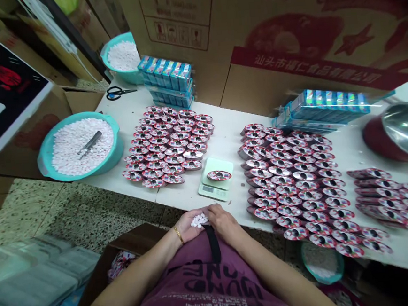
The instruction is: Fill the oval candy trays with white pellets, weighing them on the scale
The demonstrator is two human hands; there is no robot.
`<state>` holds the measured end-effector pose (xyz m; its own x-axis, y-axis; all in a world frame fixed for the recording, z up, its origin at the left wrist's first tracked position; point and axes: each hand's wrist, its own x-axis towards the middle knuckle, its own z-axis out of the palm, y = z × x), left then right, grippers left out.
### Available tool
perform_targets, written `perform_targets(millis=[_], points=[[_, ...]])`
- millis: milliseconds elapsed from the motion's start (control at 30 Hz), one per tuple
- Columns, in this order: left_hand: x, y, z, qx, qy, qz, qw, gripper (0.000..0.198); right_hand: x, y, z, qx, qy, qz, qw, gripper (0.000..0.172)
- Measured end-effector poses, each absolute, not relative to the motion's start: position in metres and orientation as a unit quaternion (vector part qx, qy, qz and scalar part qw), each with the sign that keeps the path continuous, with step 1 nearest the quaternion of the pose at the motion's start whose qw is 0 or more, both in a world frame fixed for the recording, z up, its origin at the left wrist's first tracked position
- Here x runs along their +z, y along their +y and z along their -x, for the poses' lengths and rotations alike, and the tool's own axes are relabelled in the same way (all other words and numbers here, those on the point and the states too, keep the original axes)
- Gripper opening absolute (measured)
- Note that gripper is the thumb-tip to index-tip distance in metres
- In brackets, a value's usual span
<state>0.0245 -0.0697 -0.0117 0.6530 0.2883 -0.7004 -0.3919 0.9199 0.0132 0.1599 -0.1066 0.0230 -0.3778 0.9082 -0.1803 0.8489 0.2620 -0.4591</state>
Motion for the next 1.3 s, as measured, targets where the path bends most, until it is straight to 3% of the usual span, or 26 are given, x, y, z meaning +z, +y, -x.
perform_targets(millis=[167, 500, 667, 1000, 1300], points=[[-0.012, -0.065, -0.029, 0.168, 0.347, 0.063, 0.921, 0.024, 0.018, -0.105, -0.171, 0.275, -0.770, 0.570, 0.075, 0.013], [-0.014, -0.051, -0.046, 0.175, 0.361, 0.078, 0.913, 0.020, 0.027, -0.094, -0.193, 0.356, -0.676, 0.601, 0.234, 0.013], [-0.012, -0.031, -0.053, 0.217, 0.351, 0.050, 0.909, 0.023, 0.027, -0.061, -0.212, 0.323, -0.654, 0.622, 0.286, 0.013], [-0.014, -0.033, -0.029, 0.235, 0.382, 0.053, 0.892, 0.026, 0.008, -0.010, -0.223, 0.194, -0.705, 0.660, 0.169, 0.019], [-0.012, -0.052, 0.000, 0.236, 0.414, 0.082, 0.876, 0.024, 0.035, -0.067, -0.237, 0.153, -0.671, 0.673, 0.273, 0.019]])
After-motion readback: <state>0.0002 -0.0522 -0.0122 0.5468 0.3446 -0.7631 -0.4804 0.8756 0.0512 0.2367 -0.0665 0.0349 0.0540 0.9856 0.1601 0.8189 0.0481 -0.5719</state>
